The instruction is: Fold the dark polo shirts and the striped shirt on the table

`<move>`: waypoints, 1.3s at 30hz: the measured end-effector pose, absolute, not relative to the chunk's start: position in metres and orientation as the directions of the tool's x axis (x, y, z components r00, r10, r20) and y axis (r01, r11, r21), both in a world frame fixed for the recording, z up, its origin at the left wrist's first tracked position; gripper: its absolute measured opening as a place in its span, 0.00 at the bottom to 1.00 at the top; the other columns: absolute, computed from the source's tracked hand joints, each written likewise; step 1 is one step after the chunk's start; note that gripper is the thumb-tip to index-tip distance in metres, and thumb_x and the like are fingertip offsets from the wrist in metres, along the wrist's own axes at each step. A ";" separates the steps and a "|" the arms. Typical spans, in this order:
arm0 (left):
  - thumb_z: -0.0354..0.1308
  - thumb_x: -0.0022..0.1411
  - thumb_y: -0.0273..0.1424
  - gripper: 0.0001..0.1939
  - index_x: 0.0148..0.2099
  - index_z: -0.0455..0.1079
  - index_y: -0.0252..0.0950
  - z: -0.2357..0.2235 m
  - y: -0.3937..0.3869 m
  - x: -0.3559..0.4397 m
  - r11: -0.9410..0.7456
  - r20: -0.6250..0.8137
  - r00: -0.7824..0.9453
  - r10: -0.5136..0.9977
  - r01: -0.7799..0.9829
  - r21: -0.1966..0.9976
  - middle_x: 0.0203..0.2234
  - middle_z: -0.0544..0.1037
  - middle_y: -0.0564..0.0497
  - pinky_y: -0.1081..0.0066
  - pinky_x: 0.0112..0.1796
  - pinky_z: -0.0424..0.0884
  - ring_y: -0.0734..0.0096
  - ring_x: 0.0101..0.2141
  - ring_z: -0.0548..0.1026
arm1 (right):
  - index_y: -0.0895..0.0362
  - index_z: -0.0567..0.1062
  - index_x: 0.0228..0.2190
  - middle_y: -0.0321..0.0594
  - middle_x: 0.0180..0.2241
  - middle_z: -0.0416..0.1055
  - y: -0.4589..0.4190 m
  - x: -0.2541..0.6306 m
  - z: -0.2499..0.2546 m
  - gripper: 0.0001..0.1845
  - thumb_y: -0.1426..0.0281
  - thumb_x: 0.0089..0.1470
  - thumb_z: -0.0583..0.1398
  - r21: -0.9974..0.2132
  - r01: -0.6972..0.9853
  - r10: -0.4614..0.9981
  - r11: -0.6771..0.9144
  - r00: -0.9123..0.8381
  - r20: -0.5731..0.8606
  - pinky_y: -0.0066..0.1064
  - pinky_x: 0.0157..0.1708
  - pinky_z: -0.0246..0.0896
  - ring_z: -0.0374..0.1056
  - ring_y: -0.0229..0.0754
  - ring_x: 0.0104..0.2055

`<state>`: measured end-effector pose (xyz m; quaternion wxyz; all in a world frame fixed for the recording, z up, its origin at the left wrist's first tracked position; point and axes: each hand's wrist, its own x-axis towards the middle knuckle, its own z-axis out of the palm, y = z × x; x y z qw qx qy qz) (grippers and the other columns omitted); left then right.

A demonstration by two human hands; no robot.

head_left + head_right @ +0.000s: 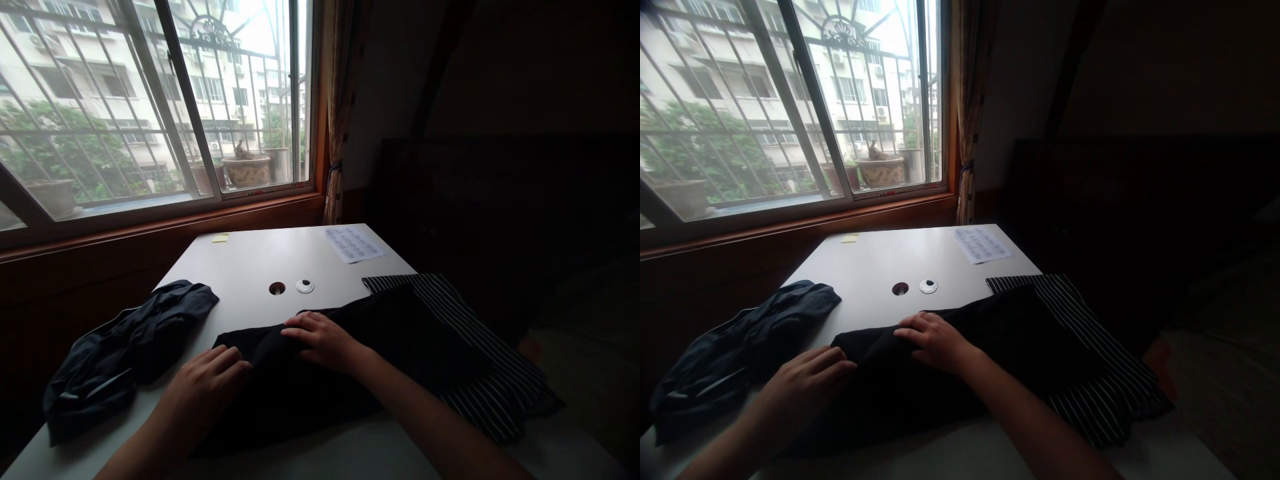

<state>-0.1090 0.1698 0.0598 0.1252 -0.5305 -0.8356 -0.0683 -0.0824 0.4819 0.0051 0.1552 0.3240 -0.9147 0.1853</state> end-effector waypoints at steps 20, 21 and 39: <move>0.54 0.69 0.39 0.13 0.49 0.75 0.41 0.067 0.138 -0.155 0.505 0.299 -0.634 0.713 0.761 0.407 0.39 0.79 0.50 0.71 0.39 0.73 0.66 0.37 0.78 | 0.53 0.77 0.42 0.38 0.39 0.77 0.484 -0.110 0.049 0.12 0.66 0.55 0.65 -0.573 -0.471 -0.497 0.671 -0.859 0.125 0.31 0.41 0.64 0.72 0.43 0.41; 0.54 0.68 0.39 0.13 0.48 0.75 0.40 0.063 0.138 -0.168 0.518 0.264 -0.655 0.708 0.736 0.437 0.39 0.80 0.49 0.69 0.41 0.74 0.65 0.37 0.78 | 0.53 0.78 0.41 0.39 0.39 0.77 0.483 -0.118 0.045 0.11 0.65 0.55 0.66 -0.564 -0.454 -0.485 0.690 -0.868 0.106 0.32 0.42 0.65 0.72 0.44 0.42; 0.54 0.56 0.33 0.20 0.51 0.72 0.37 0.001 0.149 -0.237 0.714 -0.090 -0.774 0.627 0.525 0.463 0.44 0.79 0.45 0.64 0.48 0.71 0.58 0.44 0.77 | 0.52 0.76 0.45 0.44 0.40 0.77 0.571 -0.140 -0.004 0.28 0.44 0.54 0.62 -0.224 -0.125 -0.127 0.966 -0.992 0.009 0.42 0.52 0.60 0.72 0.50 0.45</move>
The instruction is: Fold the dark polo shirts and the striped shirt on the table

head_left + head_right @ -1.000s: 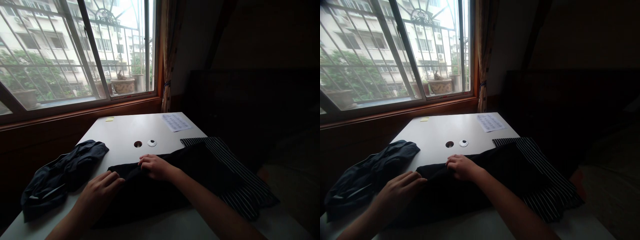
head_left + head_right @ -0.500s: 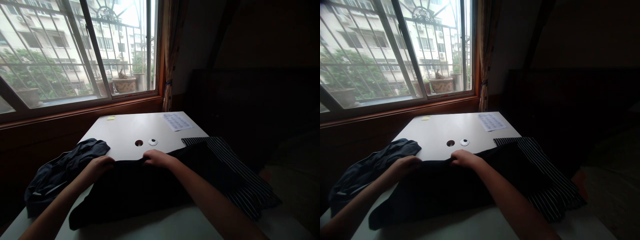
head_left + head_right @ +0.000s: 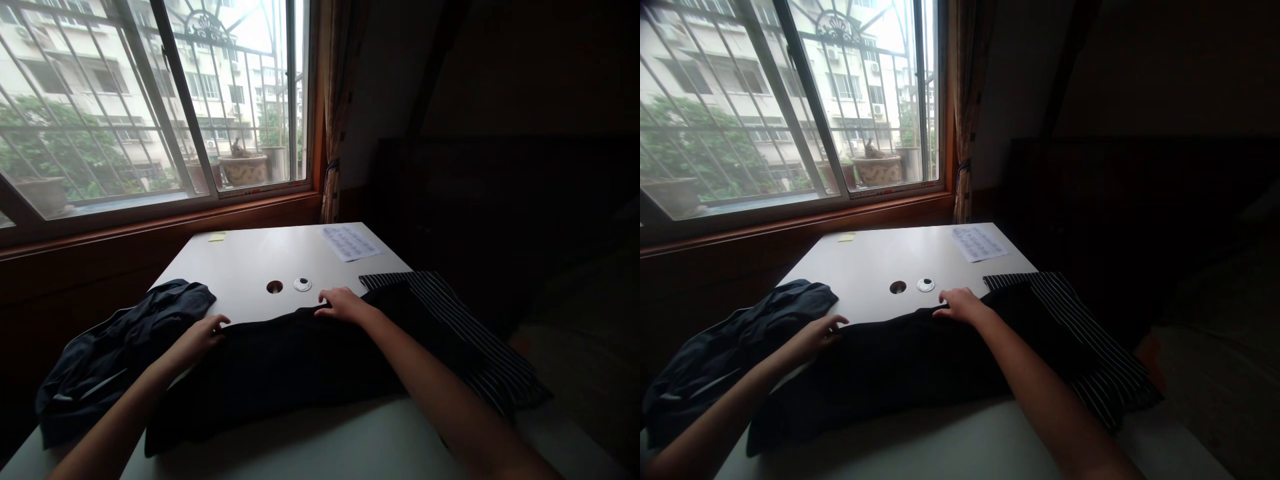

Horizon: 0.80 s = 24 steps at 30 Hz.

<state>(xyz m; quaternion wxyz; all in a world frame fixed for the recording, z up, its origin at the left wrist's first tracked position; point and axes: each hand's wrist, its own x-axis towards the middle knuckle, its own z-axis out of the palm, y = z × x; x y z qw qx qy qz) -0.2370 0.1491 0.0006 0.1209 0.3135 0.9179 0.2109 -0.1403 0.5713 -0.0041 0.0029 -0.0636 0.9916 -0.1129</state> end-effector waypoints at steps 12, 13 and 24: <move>0.52 0.59 0.28 0.19 0.53 0.70 0.39 -0.018 0.152 -0.232 0.774 -0.094 -0.809 0.581 0.513 0.370 0.48 0.76 0.44 0.63 0.49 0.69 0.58 0.46 0.76 | 0.49 0.80 0.26 0.43 0.37 0.77 0.712 -0.093 0.015 0.12 0.54 0.50 0.65 -0.075 -0.020 -0.014 0.997 -0.997 0.082 0.56 0.63 0.41 0.63 0.57 0.55; 0.52 0.60 0.28 0.19 0.53 0.70 0.39 -0.019 0.152 -0.232 0.777 -0.094 -0.812 0.577 0.509 0.371 0.48 0.76 0.43 0.63 0.50 0.69 0.58 0.47 0.76 | 0.49 0.80 0.26 0.42 0.37 0.77 0.718 -0.089 0.021 0.11 0.56 0.50 0.65 -0.078 -0.031 -0.023 0.996 -0.994 0.107 0.54 0.63 0.43 0.62 0.56 0.54; 0.47 0.66 0.38 0.18 0.53 0.69 0.38 -0.033 0.153 -0.225 0.795 -0.004 -0.848 0.529 0.494 0.351 0.50 0.76 0.42 0.61 0.50 0.70 0.55 0.49 0.76 | 0.52 0.81 0.34 0.44 0.44 0.74 0.771 -0.058 -0.004 0.13 0.60 0.48 0.63 -0.262 0.245 0.286 0.933 -0.950 0.129 0.41 0.52 0.60 0.67 0.52 0.48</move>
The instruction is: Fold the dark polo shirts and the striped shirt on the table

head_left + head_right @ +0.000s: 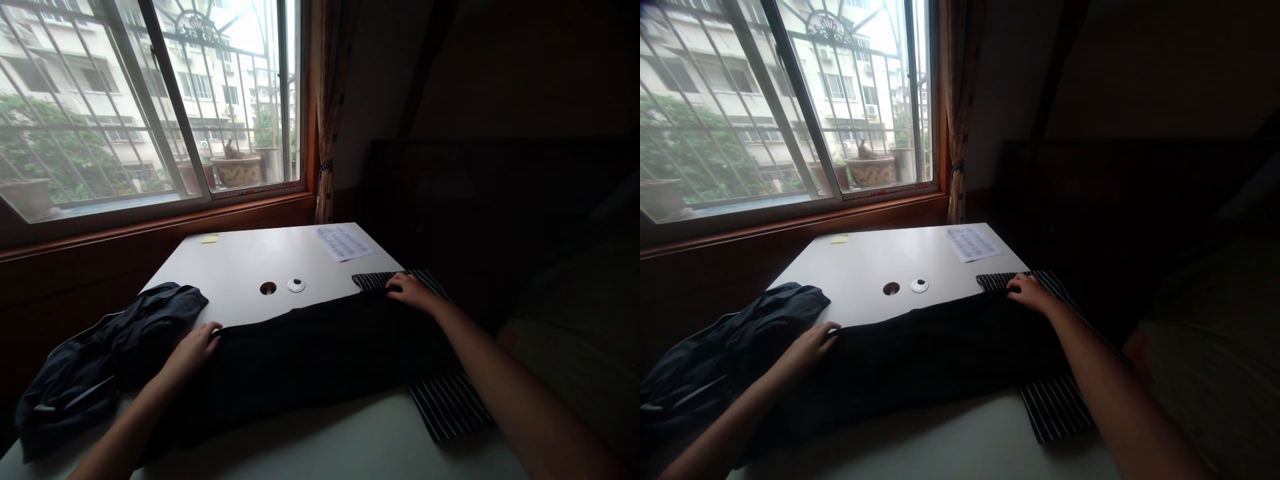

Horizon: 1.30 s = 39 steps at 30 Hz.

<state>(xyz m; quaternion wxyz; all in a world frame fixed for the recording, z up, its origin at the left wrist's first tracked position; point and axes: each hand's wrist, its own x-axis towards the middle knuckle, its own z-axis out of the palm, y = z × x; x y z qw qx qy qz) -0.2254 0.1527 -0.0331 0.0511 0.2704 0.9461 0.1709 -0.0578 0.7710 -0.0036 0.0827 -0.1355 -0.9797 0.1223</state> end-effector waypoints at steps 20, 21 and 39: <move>0.45 0.69 0.43 0.20 0.55 0.69 0.41 -0.032 0.150 -0.216 0.798 0.067 -0.863 0.501 0.491 0.351 0.52 0.77 0.44 0.62 0.49 0.72 0.55 0.48 0.78 | 0.56 0.59 0.63 0.56 0.46 0.77 0.800 -0.023 -0.026 0.45 0.49 0.51 0.64 -0.806 0.438 0.615 0.399 -0.780 -0.119 0.43 0.43 0.70 0.76 0.55 0.45; 0.45 0.69 0.43 0.20 0.56 0.69 0.41 -0.034 0.150 -0.216 0.797 0.068 -0.863 0.501 0.490 0.353 0.52 0.77 0.45 0.62 0.49 0.72 0.56 0.48 0.78 | 0.55 0.60 0.63 0.56 0.45 0.77 0.801 -0.012 -0.025 0.46 0.48 0.51 0.64 -0.815 0.452 0.604 0.364 -0.780 -0.164 0.43 0.41 0.71 0.76 0.56 0.43; 0.43 0.72 0.42 0.20 0.60 0.65 0.43 -0.038 0.150 -0.215 0.828 0.076 -0.867 0.493 0.494 0.264 0.55 0.74 0.48 0.62 0.48 0.72 0.59 0.48 0.77 | 0.50 0.63 0.59 0.38 0.35 0.69 0.783 0.073 -0.052 0.30 0.55 0.58 0.55 -0.660 0.260 0.575 0.705 -0.753 0.318 0.41 0.43 0.69 0.71 0.46 0.37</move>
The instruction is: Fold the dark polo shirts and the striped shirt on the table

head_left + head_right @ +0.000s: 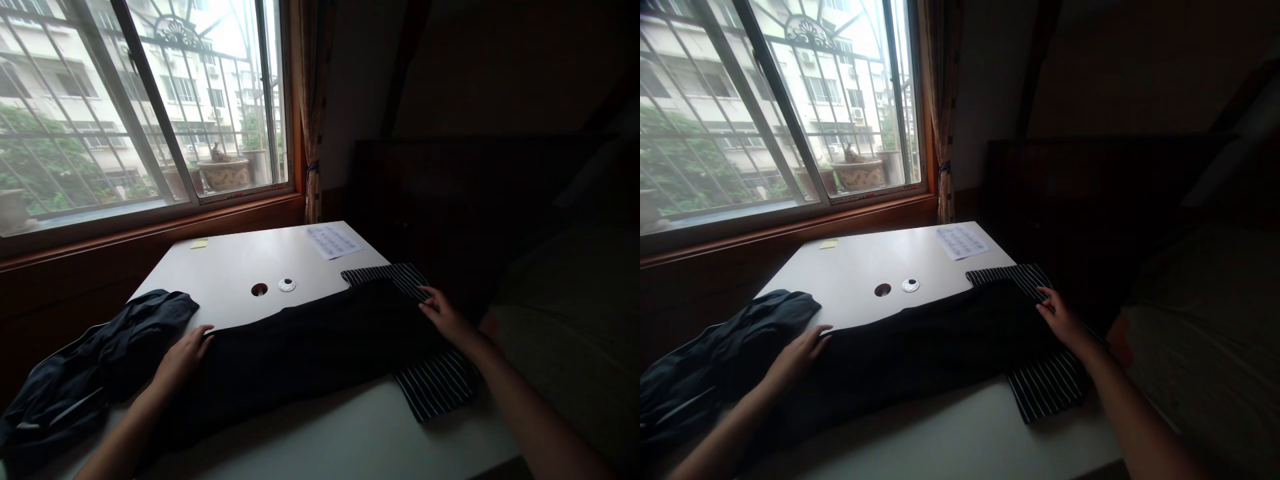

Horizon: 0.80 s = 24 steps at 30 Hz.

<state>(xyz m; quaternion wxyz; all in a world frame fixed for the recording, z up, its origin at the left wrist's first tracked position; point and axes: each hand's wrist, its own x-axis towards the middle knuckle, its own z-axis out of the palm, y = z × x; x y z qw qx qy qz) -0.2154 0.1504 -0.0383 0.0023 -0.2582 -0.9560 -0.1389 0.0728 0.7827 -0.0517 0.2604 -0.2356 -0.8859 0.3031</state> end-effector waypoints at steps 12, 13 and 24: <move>0.45 0.73 0.44 0.26 0.70 0.58 0.47 -0.022 0.224 -0.156 0.469 0.269 -0.436 0.859 0.880 -0.071 0.69 0.59 0.50 0.48 0.64 0.55 0.51 0.68 0.54 | 0.52 0.67 0.59 0.42 0.36 0.75 0.787 0.077 -0.051 0.30 0.58 0.57 0.54 -0.420 0.394 0.519 0.818 -0.820 0.243 0.39 0.40 0.69 0.74 0.48 0.37; 0.45 0.73 0.45 0.27 0.71 0.54 0.49 -0.029 0.225 -0.152 0.452 0.244 -0.426 0.871 0.890 -0.056 0.69 0.57 0.52 0.47 0.65 0.54 0.52 0.69 0.53 | 0.52 0.68 0.59 0.42 0.37 0.76 0.789 0.077 -0.049 0.30 0.58 0.57 0.54 -0.408 0.397 0.511 0.822 -0.830 0.223 0.38 0.40 0.69 0.75 0.48 0.38; 0.43 0.74 0.47 0.30 0.73 0.43 0.52 -0.063 0.185 -0.165 0.533 0.180 -0.515 0.838 0.843 -0.069 0.71 0.50 0.54 0.48 0.65 0.53 0.55 0.69 0.51 | 0.50 0.69 0.59 0.51 0.47 0.74 0.768 0.076 -0.054 0.26 0.66 0.61 0.52 0.072 0.434 0.395 0.898 -0.867 0.305 0.49 0.39 0.70 0.72 0.56 0.43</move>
